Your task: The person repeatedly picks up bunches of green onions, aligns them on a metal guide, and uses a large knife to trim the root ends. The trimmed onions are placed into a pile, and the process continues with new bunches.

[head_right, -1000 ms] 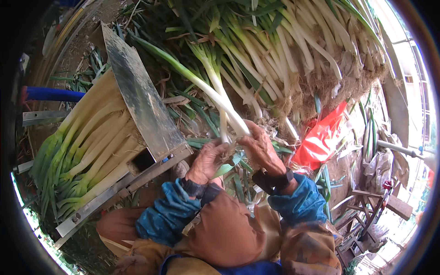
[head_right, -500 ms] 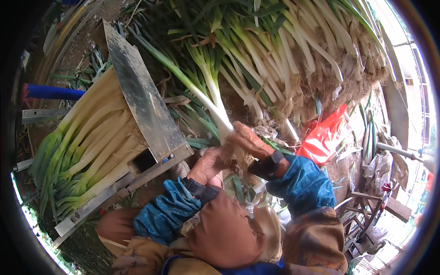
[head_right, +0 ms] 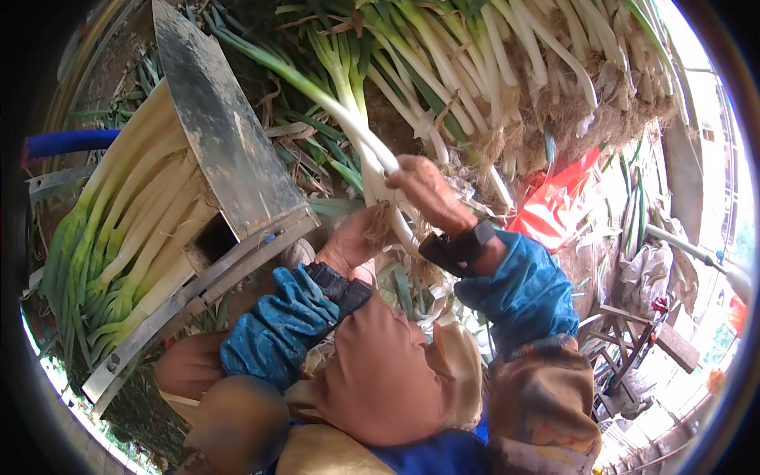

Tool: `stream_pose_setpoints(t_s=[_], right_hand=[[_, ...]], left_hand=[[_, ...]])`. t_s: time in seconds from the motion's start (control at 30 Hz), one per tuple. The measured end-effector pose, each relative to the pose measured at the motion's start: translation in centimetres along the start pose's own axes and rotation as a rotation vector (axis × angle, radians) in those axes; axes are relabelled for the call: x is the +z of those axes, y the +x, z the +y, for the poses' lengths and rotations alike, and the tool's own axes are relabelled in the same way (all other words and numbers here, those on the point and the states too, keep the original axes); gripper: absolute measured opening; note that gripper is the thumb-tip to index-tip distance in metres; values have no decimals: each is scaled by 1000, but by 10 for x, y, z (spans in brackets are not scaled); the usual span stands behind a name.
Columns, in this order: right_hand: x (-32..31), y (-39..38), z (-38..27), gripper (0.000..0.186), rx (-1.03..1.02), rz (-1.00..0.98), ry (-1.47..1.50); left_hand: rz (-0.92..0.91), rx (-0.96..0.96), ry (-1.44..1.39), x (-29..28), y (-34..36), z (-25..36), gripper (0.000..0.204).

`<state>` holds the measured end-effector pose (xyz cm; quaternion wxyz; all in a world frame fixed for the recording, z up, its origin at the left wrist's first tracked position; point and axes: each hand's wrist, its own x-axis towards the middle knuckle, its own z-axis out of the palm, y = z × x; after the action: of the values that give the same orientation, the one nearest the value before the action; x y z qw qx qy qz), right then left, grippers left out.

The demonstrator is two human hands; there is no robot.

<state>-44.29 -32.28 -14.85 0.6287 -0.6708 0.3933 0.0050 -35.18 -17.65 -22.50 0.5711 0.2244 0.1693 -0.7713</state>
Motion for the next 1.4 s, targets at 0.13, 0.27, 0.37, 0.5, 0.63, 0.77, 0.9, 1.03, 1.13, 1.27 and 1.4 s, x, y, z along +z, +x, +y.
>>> stream_pose_setpoints(t_s=[0.13, 0.27, 0.37, 0.5, 0.63, 0.77, 0.9, 1.03, 1.13, 1.27, 1.4], right_hand=[[-32, -15, 18, 15, -597, -79, -501], [-21, -29, 12, 17, -97, -164, -243], [-16, -35, 23, 27, 163, -19, 115], [-25, -19, 7, 34, 439, -238, -93], [-27, -60, 38, 34, 173, -167, 149], [-10, -89, 25, 34, 258, -283, 167], [-2, -93, 32, 46, 302, -273, 519], [13, -69, 51, 39, 299, -345, 825], [9, -66, 42, 35, 311, -379, 637], [13, -77, 8, 40, 298, -181, 547], [2, -84, -9, 46, 274, -149, 558]], left_hand=[[98, 37, 74, 9, -1, 0, 26], [135, 55, 198, 7, -5, 4, 25], [151, 75, 162, 33, -9, 5, 24], [299, 103, 467, 30, -9, 11, 23], [308, 243, 223, 25, -2, 1, 22], [379, 253, 259, 15, -9, 5, 19], [308, 219, 352, 33, -12, 3, 23], [173, 102, 593, 46, -25, 15, 31], [227, 366, 1179, -5, -31, 6, 43], [45, 462, 1385, 10, -43, 15, 54], [13, 413, 1190, 13, -43, 16, 56]])
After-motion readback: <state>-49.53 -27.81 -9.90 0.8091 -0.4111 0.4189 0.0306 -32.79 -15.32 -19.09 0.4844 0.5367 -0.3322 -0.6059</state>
